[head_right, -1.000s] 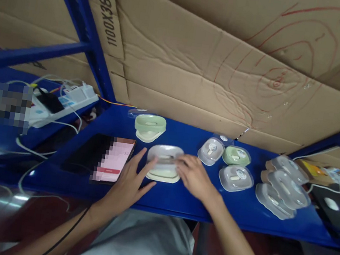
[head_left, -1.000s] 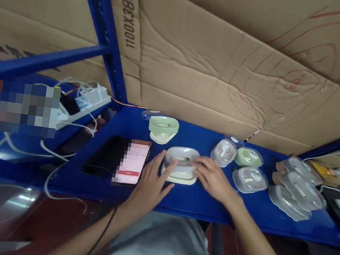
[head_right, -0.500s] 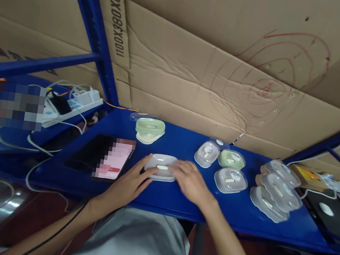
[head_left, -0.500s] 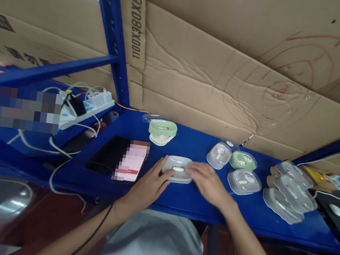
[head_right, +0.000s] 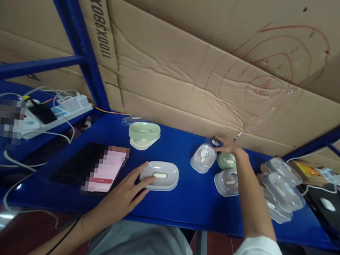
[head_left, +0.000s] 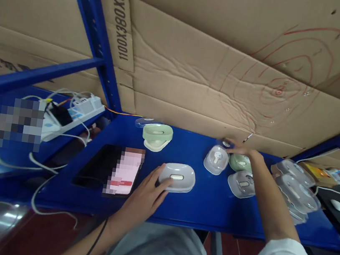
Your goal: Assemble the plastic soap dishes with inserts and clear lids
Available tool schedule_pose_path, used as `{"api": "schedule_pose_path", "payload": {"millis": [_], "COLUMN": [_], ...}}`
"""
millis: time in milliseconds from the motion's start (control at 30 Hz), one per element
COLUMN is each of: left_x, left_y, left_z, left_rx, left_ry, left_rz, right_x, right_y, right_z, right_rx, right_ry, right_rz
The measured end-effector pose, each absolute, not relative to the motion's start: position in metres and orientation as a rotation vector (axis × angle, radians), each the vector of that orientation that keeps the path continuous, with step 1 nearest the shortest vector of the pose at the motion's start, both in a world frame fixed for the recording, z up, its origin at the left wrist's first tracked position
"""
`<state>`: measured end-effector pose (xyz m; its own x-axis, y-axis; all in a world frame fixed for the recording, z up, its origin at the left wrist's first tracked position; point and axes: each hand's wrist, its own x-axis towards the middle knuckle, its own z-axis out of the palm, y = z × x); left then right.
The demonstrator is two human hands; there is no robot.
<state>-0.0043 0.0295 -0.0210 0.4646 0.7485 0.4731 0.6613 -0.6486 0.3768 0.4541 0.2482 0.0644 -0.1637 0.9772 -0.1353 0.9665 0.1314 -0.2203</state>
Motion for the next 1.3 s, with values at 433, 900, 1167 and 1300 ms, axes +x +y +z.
{"api": "schedule_pose_path", "payload": {"millis": [433, 900, 1167, 1300], "left_x": [-0.005, -0.004, -0.005, -0.005], "left_y": [0.027, 0.027, 0.023, 0.023], "left_z": [-0.019, -0.022, -0.020, -0.021], "left_rx": [2.451, 2.460, 2.518, 2.529], "left_ry": [1.283, 1.323, 1.368, 1.316], "left_rz": [0.968, 0.953, 0.917, 0.926], "right_x": [0.383, 0.226, 0.155, 0.160], "right_y": [0.197, 0.122, 0.163, 0.172], "right_z": [0.085, 0.050, 0.055, 0.050], "right_rx": [-1.582, -1.221, -1.253, -1.276], "right_ry": [-2.255, -2.506, -2.689, -2.690], "right_rz": [0.337, 0.078, 0.362, 0.614]}}
